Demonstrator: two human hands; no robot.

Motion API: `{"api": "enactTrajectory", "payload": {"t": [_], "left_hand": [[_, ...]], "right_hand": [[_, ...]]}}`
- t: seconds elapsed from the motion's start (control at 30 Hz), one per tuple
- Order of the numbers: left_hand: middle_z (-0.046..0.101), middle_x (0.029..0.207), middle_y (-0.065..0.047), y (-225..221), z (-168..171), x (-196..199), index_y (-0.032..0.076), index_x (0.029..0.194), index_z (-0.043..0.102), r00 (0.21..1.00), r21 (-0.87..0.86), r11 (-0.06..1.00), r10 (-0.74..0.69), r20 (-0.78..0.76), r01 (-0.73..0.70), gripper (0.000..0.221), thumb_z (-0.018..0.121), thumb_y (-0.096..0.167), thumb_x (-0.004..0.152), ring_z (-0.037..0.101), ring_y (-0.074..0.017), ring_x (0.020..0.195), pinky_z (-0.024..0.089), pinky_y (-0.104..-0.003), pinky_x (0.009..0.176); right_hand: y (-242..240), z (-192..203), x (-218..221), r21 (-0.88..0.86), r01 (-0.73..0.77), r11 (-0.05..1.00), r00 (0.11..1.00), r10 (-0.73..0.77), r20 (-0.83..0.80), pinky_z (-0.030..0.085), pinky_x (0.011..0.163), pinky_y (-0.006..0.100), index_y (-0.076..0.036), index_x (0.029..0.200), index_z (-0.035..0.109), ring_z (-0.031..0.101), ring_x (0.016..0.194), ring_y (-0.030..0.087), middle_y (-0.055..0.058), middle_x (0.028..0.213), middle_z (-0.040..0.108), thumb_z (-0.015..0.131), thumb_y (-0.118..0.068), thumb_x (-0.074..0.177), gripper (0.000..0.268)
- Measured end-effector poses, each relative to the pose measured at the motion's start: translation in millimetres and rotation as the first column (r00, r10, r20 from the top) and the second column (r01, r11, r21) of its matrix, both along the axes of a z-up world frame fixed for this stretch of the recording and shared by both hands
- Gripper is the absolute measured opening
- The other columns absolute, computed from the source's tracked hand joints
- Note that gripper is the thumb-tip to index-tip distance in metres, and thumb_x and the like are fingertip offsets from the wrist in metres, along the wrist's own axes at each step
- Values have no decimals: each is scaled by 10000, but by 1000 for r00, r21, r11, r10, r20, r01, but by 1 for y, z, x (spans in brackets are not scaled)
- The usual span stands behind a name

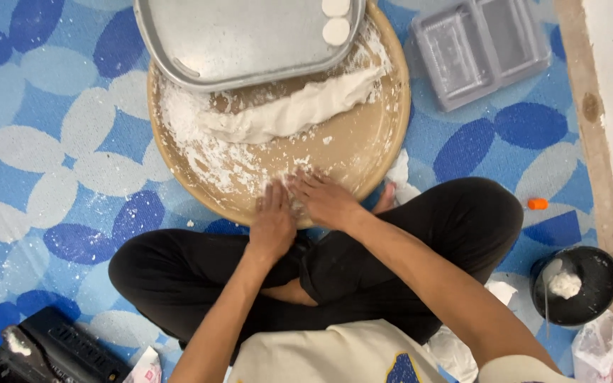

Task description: Portioning a large roll of dough into small uniform discs and arranging them on a metal tray.

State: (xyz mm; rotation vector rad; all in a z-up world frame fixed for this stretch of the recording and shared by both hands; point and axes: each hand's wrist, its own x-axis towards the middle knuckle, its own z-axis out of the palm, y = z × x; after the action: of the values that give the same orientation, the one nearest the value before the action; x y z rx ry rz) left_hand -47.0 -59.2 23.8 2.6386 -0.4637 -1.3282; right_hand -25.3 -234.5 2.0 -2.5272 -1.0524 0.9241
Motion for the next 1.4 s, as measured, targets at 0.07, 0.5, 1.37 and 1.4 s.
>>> {"api": "enactTrajectory", "payload": {"t": [0.07, 0.5, 1.37, 1.4], "left_hand": [[68, 1697, -252, 4, -6, 6, -58, 1600, 181, 998, 8, 998, 57, 28, -57, 658, 246, 381, 1115, 76, -398, 1569, 124, -525, 1264], [76, 1689, -262, 11, -18, 0, -62, 1608, 161, 989, -9, 1000, 16, 148, -15, 683, 265, 408, 1124, 111, -402, 1556, 154, -509, 1252], [713, 936, -70, 10, -23, 21, 123, 1100, 719, 776, -165, 986, 116, 620, -16, 127, 620, 134, 1022, 733, -243, 954, 600, -326, 807], [713, 936, -70, 6, -18, 21, 123, 1100, 719, 776, -160, 987, 109, 622, -10, 127, 620, 134, 1022, 733, -243, 954, 600, -326, 807]], "right_hand": [[-2, 1, 5, -14, 65, 998, 998, -65, -12, 137, 1249, 528, -12, 1581, 316, 144, 1561, 336, 131, 1693, 212, 383, -82, 988, 601], [0, -5, 2, -2, 124, 992, 991, -124, 52, 131, 1238, 588, -27, 1586, 304, 173, 1548, 347, 135, 1682, 231, 396, -67, 940, 654], [4, -25, 12, 346, 301, 889, 914, -373, 162, 588, 628, 356, -11, 896, 722, 703, 740, 260, 134, 769, 674, 605, 59, 887, 136], [3, -24, 12, 351, 305, 885, 912, -378, 160, 588, 628, 356, -11, 896, 722, 703, 740, 260, 134, 769, 674, 605, 59, 887, 136]]}}
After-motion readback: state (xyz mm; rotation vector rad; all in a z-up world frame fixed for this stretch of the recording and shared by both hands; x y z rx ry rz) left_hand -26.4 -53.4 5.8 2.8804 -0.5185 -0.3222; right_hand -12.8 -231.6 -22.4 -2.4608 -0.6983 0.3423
